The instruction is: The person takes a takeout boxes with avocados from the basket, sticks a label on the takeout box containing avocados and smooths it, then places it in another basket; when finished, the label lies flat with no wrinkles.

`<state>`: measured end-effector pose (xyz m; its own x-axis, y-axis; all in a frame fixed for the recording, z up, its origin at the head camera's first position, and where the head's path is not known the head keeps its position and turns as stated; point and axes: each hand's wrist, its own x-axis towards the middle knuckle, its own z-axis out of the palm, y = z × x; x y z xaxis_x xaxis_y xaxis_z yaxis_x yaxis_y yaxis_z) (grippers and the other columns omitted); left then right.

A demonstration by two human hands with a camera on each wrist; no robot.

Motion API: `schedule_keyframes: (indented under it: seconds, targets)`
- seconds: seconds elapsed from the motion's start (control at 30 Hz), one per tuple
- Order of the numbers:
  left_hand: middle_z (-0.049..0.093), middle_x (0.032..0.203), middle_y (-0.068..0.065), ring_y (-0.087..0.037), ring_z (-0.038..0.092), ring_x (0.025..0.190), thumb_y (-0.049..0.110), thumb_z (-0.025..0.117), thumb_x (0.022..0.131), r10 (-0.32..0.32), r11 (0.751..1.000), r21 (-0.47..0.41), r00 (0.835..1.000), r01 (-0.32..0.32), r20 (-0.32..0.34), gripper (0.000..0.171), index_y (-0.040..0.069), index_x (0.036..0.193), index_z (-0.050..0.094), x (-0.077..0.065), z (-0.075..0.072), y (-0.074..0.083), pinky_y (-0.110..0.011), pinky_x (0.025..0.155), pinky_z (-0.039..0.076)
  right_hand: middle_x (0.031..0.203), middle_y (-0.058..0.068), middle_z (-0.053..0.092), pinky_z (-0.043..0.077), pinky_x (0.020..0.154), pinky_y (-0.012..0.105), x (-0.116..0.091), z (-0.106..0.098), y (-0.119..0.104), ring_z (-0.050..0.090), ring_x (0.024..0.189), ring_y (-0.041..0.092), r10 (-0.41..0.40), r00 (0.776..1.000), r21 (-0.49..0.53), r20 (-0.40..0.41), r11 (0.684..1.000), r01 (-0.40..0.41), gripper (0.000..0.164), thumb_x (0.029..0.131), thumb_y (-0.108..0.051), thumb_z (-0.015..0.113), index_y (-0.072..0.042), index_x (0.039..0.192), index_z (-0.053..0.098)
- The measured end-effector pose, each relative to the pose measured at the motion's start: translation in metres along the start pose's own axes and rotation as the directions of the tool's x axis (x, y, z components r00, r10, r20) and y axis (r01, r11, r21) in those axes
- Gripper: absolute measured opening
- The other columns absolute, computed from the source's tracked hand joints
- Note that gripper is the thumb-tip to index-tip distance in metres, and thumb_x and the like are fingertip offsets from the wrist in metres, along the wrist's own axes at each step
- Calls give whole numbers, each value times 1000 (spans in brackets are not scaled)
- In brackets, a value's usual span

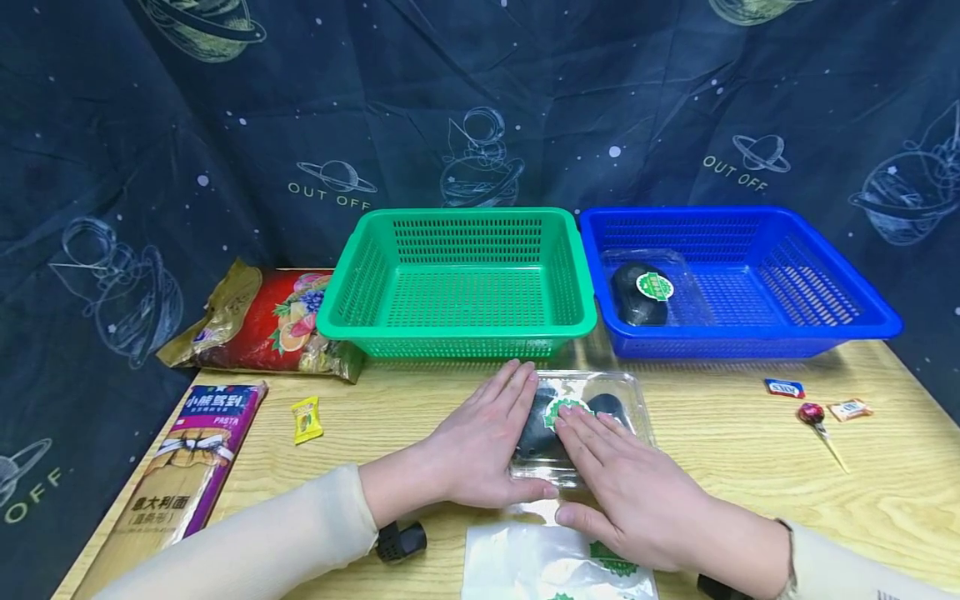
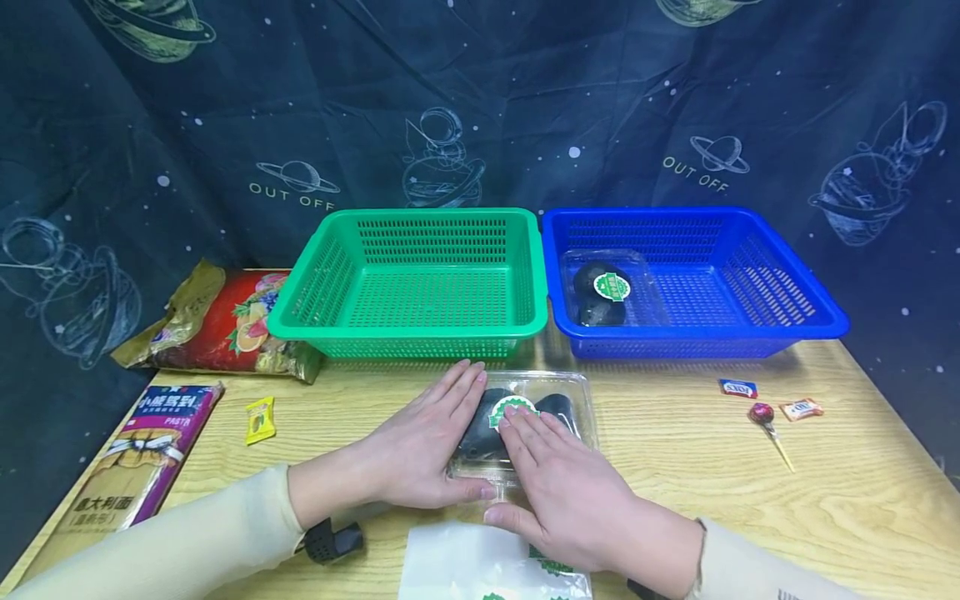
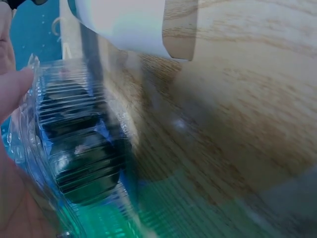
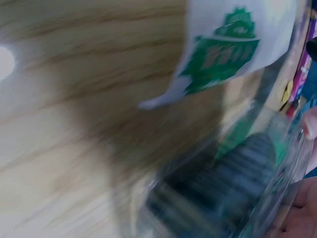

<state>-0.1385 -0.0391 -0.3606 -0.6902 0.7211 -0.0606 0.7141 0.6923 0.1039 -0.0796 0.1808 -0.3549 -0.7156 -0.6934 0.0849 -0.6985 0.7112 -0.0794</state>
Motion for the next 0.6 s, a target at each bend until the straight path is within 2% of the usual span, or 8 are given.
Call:
schedule_keyframes:
  seconds: [0.13,0.27,0.37,0.47,0.6]
  targets:
    - [3,158,-18,-31,-2,146,78,43,80,-4,1000,-1,1000,4,3,114,-4,150,9,0,-1,0,-38,117,8,149,19,36,25,112,42,-9,-2,7,30,140,30,-23,999,-83,-34,996,20,77,95,-56,44,4,142,40]
    - [3,158,-18,-31,-1,146,79,42,79,-4,1000,5,1000,4,5,115,-4,150,8,0,0,1,-38,117,8,145,19,42,6,117,32,-16,-4,15,36,136,30,-86,995,-124,-56,989,78,74,94,-55,47,4,139,45]
    - [5,158,-19,-32,1,146,79,42,79,1,1000,9,1000,-1,1,115,-4,150,9,0,0,2,-38,117,9,142,18,46,-2,116,25,-18,-7,23,40,133,30,-150,985,-120,-84,983,139,71,93,-53,51,3,137,47]
    - [6,158,-19,-32,2,146,80,42,79,2,1000,13,1000,-1,-1,115,-4,150,9,1,1,3,-39,117,10,138,16,51,17,114,30,-20,-11,31,45,130,28,-211,971,-95,-113,975,201,66,92,-47,56,3,134,51]
    - [1,158,-18,-31,-2,146,80,41,79,-8,1000,5,1000,8,20,115,-3,151,6,1,0,2,-38,117,8,131,11,58,43,98,39,-20,-20,43,54,122,25,-233,964,5,-130,972,235,50,92,-36,61,-1,128,59]
